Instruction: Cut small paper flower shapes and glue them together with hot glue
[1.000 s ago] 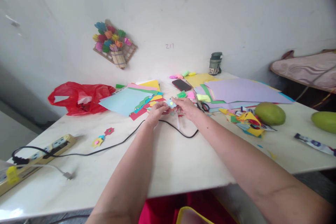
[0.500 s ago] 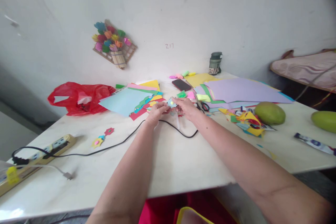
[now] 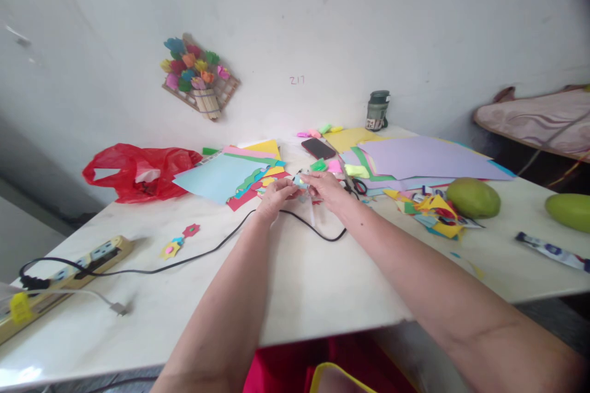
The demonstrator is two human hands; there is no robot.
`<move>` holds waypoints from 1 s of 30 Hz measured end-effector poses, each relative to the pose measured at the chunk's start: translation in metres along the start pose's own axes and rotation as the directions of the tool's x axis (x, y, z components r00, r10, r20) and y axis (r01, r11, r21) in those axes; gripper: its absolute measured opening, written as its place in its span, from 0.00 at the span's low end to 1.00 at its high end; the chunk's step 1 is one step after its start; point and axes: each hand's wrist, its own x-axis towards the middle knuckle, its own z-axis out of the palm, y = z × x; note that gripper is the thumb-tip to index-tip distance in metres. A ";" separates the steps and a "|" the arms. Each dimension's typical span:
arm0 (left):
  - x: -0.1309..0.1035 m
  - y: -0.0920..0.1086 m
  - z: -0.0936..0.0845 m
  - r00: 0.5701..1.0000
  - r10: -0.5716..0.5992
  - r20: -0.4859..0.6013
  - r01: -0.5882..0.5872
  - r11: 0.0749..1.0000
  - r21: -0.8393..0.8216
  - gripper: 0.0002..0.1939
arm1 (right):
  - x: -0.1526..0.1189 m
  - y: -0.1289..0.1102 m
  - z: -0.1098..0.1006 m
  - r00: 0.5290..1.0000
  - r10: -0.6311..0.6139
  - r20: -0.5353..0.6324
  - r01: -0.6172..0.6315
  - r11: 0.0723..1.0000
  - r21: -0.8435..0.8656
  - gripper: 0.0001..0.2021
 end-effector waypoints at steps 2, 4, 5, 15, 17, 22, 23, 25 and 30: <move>0.000 -0.001 -0.001 1.000 0.006 -0.004 -0.006 1.000 -0.009 0.12 | 0.000 0.000 -0.001 1.000 0.016 0.008 -0.016 1.000 -0.009 0.19; 0.001 -0.001 -0.002 1.000 0.010 -0.004 -0.010 1.000 -0.005 0.12 | -0.001 -0.001 -0.002 0.999 0.016 0.036 -0.014 0.999 -0.035 0.19; 0.001 -0.001 -0.002 1.000 0.014 -0.003 -0.014 1.000 0.005 0.11 | -0.002 -0.002 -0.002 0.998 0.013 0.053 -0.010 0.998 -0.054 0.18; 0.003 -0.004 -0.003 0.999 0.036 0.002 -0.036 0.996 0.083 0.11 | -0.002 -0.004 0.000 0.999 0.018 0.037 -0.018 1.000 -0.007 0.15; 0.003 -0.004 -0.004 0.999 0.034 -0.001 -0.034 0.998 0.059 0.11 | -0.001 -0.003 -0.001 0.998 0.029 0.051 -0.029 1.000 0.010 0.16; 0.003 -0.005 -0.005 0.999 0.032 -0.001 -0.032 0.999 0.028 0.11 | -0.001 -0.003 -0.004 0.996 0.015 0.089 -0.010 0.998 -0.064 0.17; 0.003 -0.005 -0.005 0.999 0.038 0.006 -0.038 0.999 0.025 0.11 | 0.000 -0.004 -0.004 0.996 0.010 0.085 -0.003 0.997 -0.082 0.17; 0.003 -0.005 -0.005 0.999 0.049 0.016 -0.049 0.999 0.024 0.11 | 0.000 -0.003 -0.004 0.998 0.007 0.070 0.000 0.994 -0.106 0.17; 0.003 -0.005 -0.004 0.998 0.061 0.011 -0.061 0.998 0.021 0.11 | 0.004 0.001 -0.003 0.999 -0.011 0.039 0.016 0.991 -0.129 0.16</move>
